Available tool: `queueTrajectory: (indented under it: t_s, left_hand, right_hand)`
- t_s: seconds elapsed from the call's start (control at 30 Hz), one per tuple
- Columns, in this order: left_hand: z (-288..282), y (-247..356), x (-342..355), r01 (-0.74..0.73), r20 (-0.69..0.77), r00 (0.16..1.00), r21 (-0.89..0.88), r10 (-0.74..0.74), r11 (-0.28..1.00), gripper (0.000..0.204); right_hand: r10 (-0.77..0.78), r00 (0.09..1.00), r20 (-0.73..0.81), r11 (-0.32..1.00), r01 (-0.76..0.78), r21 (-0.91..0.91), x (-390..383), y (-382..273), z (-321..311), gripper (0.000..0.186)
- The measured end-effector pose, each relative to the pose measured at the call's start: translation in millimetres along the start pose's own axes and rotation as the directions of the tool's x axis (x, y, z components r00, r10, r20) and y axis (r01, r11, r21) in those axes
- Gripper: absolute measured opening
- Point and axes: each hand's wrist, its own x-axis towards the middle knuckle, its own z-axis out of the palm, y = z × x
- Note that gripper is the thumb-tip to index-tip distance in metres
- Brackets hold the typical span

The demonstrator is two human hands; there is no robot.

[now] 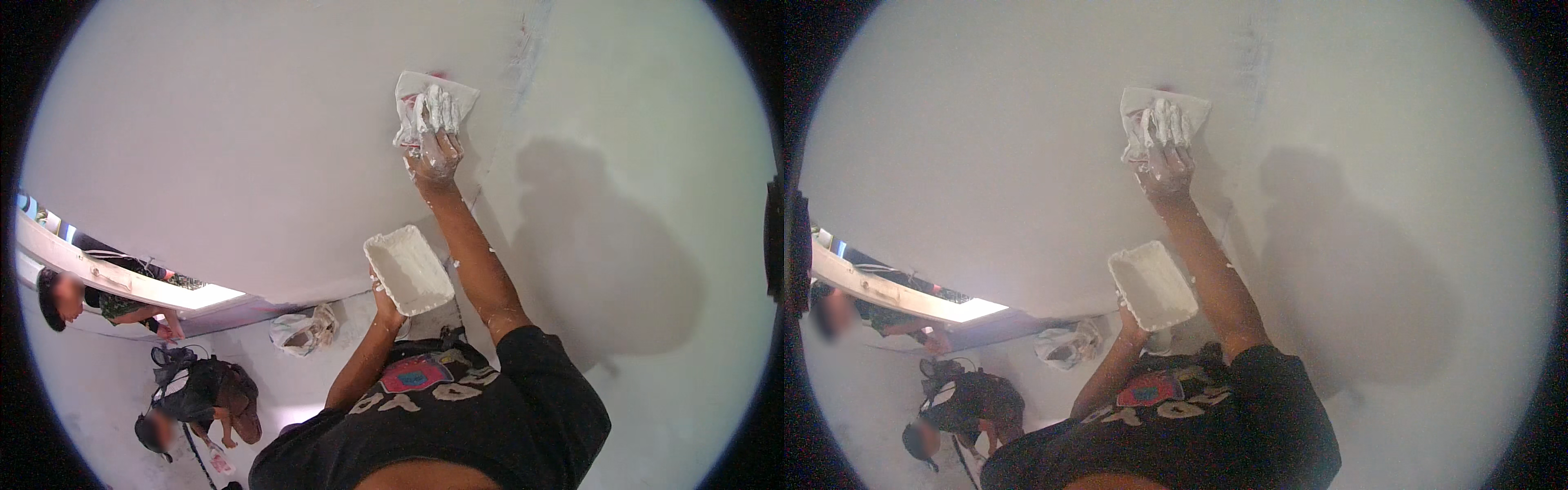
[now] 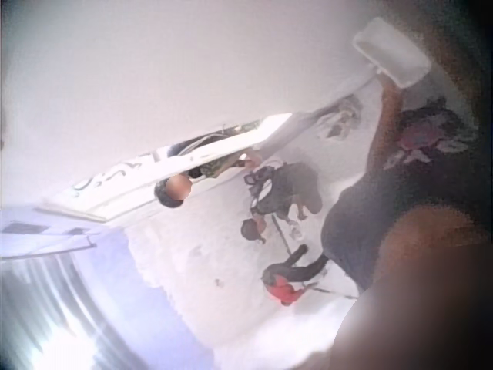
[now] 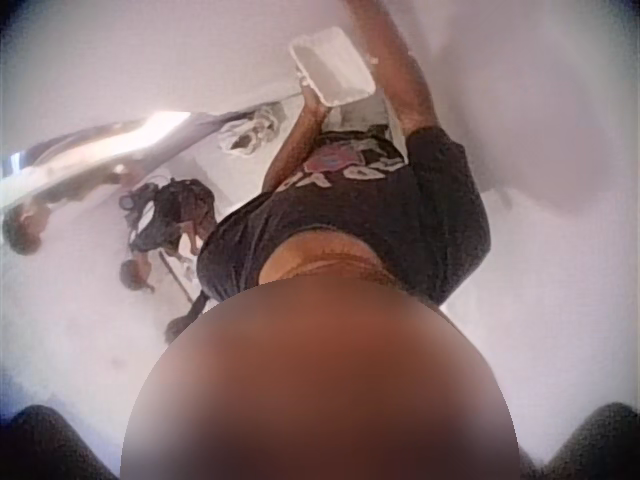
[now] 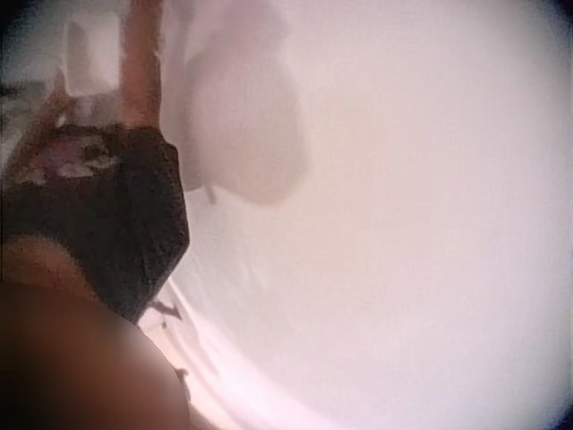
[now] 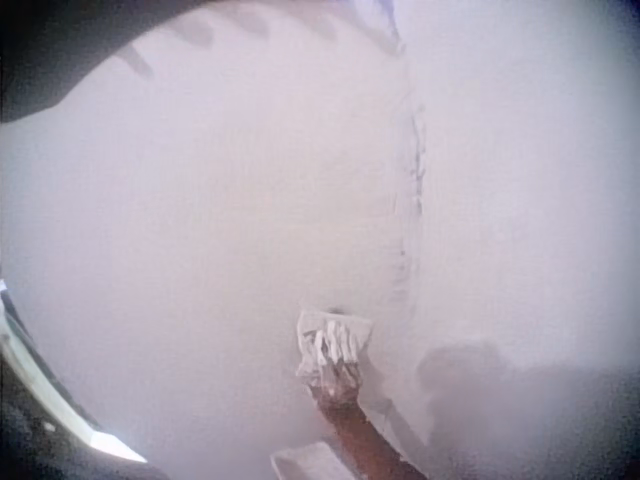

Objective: The person applies white plaster to a wall using a trowel and a small container. They repeatedly scoop plaster from the container and spread it onto the wall surface in smooth strokes.

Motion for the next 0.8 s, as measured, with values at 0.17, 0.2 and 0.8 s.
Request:
queueTrajectory:
  t_s: [0.17, 0.2, 0.8]
  left_hand:
    - [2.2, 1.2, 10.9, 0.042, 0.012, 0.999, 0.019, -0.042, 0.999, 0.053]
    - [2.5, -0.5, 14.0, 0.06, 0.034, 0.998, 0.004, -0.06, 0.998, 0.053]
    - [23.4, 3.5, 15.4, 0.144, 0.152, 0.978, -0.007, -0.141, 0.99, 0.059]
  right_hand:
    - [-0.059, 0.987, 0.153, 0.995, 0.045, 0.092, -69.6, 7.6, -16.0, 0.039]
    - [-0.034, 0.976, 0.216, 0.995, 0.012, 0.104, -82.6, 4.2, -23.6, 0.038]
    - [-0.376, 0.917, 0.136, 0.904, 0.395, -0.166, 0.4, 85.5, -7.8, 0.036]
